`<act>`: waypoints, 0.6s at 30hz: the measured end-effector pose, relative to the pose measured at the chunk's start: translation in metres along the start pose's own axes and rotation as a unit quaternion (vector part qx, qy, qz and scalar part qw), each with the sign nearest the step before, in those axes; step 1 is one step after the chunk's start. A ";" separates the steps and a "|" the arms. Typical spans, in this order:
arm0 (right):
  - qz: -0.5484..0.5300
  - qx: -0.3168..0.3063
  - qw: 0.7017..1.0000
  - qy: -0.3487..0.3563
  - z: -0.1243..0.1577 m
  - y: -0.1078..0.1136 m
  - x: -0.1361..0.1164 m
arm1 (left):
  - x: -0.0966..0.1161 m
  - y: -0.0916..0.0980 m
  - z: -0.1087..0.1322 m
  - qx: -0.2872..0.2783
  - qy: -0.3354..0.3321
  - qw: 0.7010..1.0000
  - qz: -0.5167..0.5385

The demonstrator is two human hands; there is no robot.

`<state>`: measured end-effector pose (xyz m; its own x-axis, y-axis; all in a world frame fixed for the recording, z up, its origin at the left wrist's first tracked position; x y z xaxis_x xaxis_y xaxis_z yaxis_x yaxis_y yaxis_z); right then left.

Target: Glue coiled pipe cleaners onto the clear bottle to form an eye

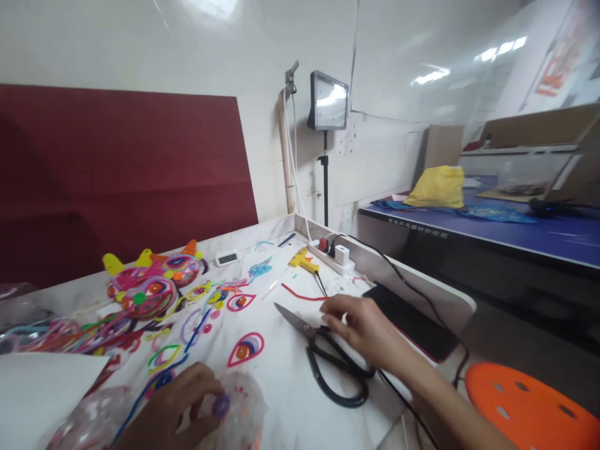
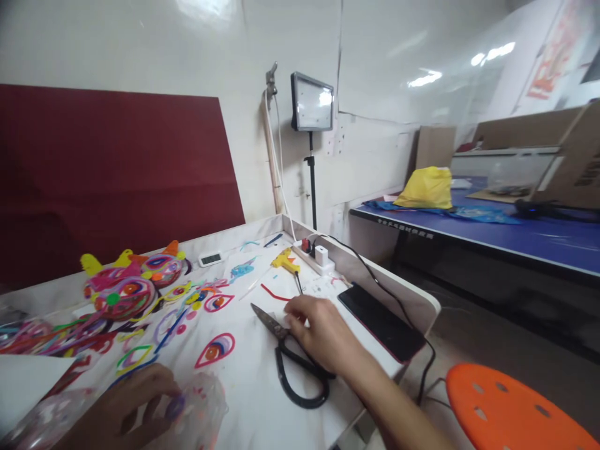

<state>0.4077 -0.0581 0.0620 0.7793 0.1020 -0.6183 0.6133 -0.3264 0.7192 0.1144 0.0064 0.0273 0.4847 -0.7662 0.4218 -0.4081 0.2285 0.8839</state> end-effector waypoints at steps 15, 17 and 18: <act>0.256 -0.091 0.958 -0.092 -0.130 -0.032 0.083 | -0.014 -0.005 0.008 0.146 0.008 0.987 0.072; 0.277 -0.095 0.951 -0.100 -0.153 -0.045 0.089 | -0.021 -0.006 0.012 0.168 0.039 0.982 0.083; 0.286 -0.098 0.948 -0.102 -0.162 -0.051 0.092 | -0.025 -0.006 0.013 0.178 0.054 0.978 0.090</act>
<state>0.4690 0.1200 0.0199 0.9628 -0.2289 -0.1436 0.1260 -0.0899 0.9880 0.0946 0.0160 0.0090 0.4512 -0.6600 0.6007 -0.7290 0.1156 0.6746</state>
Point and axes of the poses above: each hand's wrist, its own z-axis away from the middle knuckle, its own y-axis out of the back of the hand, x = y × z, the point moved 6 cm from there along -z, towards the middle knuckle, and after that the axes turned 6 degrees about -y, right-handed, at the moved point
